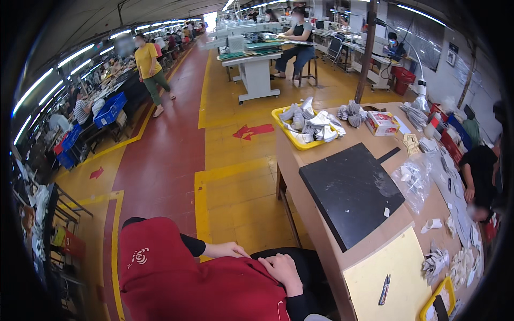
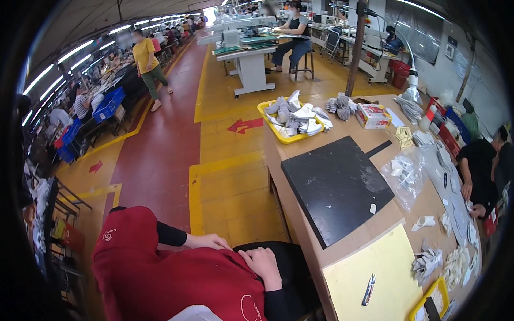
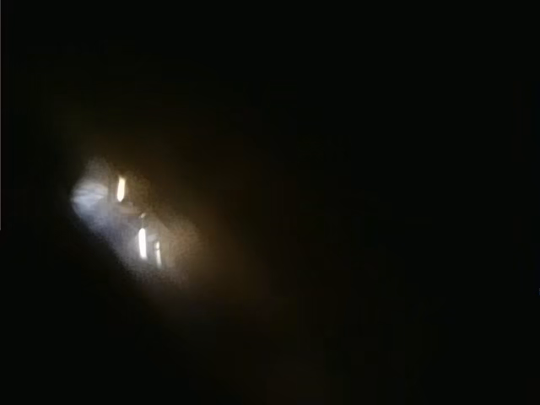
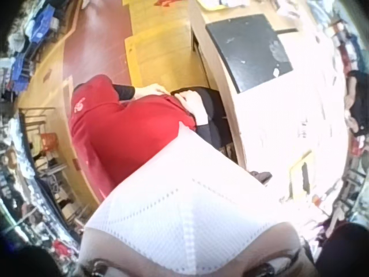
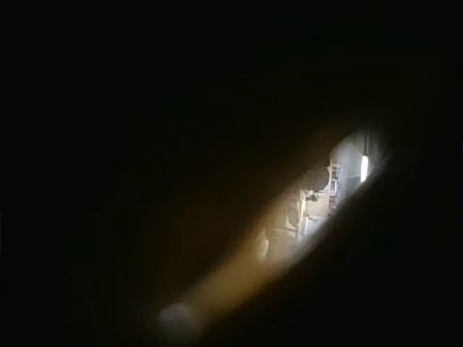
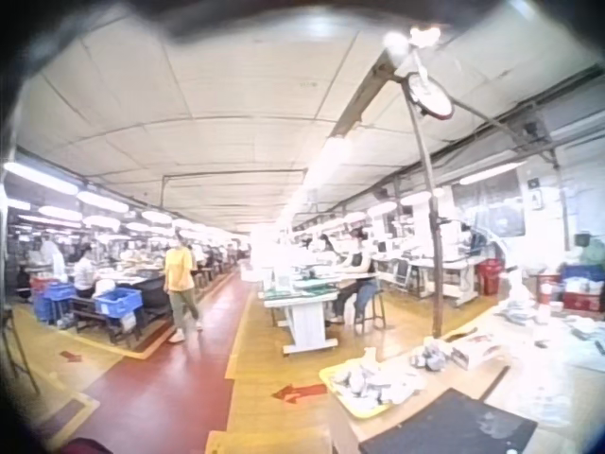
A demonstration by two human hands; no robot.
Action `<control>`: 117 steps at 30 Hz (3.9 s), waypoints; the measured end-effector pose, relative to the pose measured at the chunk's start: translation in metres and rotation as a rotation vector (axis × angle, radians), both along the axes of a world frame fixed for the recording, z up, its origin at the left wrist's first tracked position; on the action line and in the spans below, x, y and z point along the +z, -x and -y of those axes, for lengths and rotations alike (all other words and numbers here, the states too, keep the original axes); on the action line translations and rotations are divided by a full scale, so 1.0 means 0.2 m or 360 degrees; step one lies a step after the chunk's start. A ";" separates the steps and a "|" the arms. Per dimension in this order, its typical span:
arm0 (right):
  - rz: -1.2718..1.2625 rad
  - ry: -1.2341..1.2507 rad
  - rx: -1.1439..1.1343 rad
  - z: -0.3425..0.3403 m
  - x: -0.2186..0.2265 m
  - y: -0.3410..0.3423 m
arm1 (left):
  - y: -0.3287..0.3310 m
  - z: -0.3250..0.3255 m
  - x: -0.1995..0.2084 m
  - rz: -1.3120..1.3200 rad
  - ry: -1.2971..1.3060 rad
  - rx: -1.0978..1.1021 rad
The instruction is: The person assembles small white fabric pieces by hand, inserting small inserts into pockets and folding them. They use a utility knife to trim edges and a pen to mark pieces, then stack the finished parts on the table.
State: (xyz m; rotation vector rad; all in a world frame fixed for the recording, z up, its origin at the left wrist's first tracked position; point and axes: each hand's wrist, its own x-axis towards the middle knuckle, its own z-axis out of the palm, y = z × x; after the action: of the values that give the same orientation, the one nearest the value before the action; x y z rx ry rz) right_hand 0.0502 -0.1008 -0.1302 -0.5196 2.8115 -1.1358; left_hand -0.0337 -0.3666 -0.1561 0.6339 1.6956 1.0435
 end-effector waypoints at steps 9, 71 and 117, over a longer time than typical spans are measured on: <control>-0.0502 -0.0059 -0.0320 0.08 0.10 0.04 | 0.04 -0.29 0.10 -0.0851 0.0017 -0.0072; -0.0645 0.0357 -0.2612 -0.77 0.53 -0.47 | -0.01 -1.91 0.71 -0.1059 -0.1193 -0.0780; -0.0855 0.0184 -0.2658 -0.95 0.45 -0.56 | -0.08 -1.89 0.69 -0.0129 -0.0824 -0.0965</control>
State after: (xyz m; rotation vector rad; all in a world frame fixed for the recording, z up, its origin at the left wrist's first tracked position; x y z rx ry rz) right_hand 0.1616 0.0895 -0.0392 2.2098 3.2549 -1.2442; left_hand -0.0176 0.0106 -0.0172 1.4348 1.1624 1.0076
